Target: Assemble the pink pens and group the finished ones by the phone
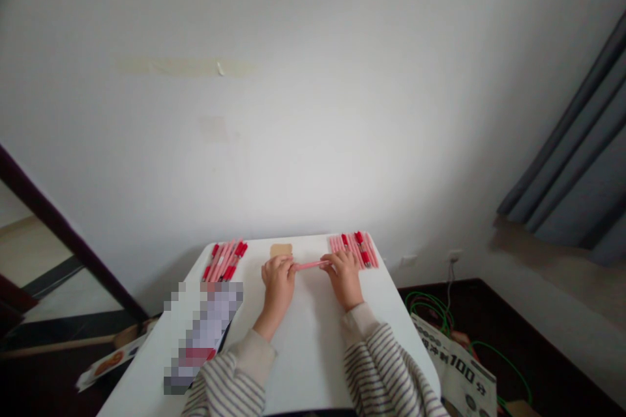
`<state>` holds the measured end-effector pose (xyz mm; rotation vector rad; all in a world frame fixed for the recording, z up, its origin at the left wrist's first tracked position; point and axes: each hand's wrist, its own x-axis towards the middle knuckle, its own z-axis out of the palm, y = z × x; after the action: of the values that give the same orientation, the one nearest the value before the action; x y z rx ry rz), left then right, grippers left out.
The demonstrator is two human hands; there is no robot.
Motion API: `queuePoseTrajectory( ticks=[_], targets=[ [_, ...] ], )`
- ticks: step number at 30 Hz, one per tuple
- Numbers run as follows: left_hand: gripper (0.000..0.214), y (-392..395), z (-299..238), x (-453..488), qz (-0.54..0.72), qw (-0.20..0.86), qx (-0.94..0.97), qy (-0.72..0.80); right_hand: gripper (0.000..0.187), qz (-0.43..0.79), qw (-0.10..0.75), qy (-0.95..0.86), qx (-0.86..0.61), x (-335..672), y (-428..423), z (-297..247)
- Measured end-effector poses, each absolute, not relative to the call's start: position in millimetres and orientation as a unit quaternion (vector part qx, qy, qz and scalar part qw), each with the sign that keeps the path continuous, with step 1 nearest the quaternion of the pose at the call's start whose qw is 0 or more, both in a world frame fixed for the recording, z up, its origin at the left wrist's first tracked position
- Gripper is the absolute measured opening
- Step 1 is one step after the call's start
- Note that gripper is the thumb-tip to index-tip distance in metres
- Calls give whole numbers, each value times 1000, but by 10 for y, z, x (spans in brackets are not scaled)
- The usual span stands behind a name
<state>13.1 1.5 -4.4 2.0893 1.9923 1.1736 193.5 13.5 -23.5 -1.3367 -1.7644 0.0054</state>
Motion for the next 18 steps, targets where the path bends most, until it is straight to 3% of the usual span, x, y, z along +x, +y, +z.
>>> queuePoseTrajectory(
  ticks=[7, 18],
  targets=[
    [11, -11, -20, 137, 391, 10, 682, 618, 24, 31, 431, -711, -555, 1925, 123, -250],
    [14, -36, 25, 121, 357, 28, 665, 656, 25, 89, 501, -691, -514, 1941, 162, -286]
  ],
)
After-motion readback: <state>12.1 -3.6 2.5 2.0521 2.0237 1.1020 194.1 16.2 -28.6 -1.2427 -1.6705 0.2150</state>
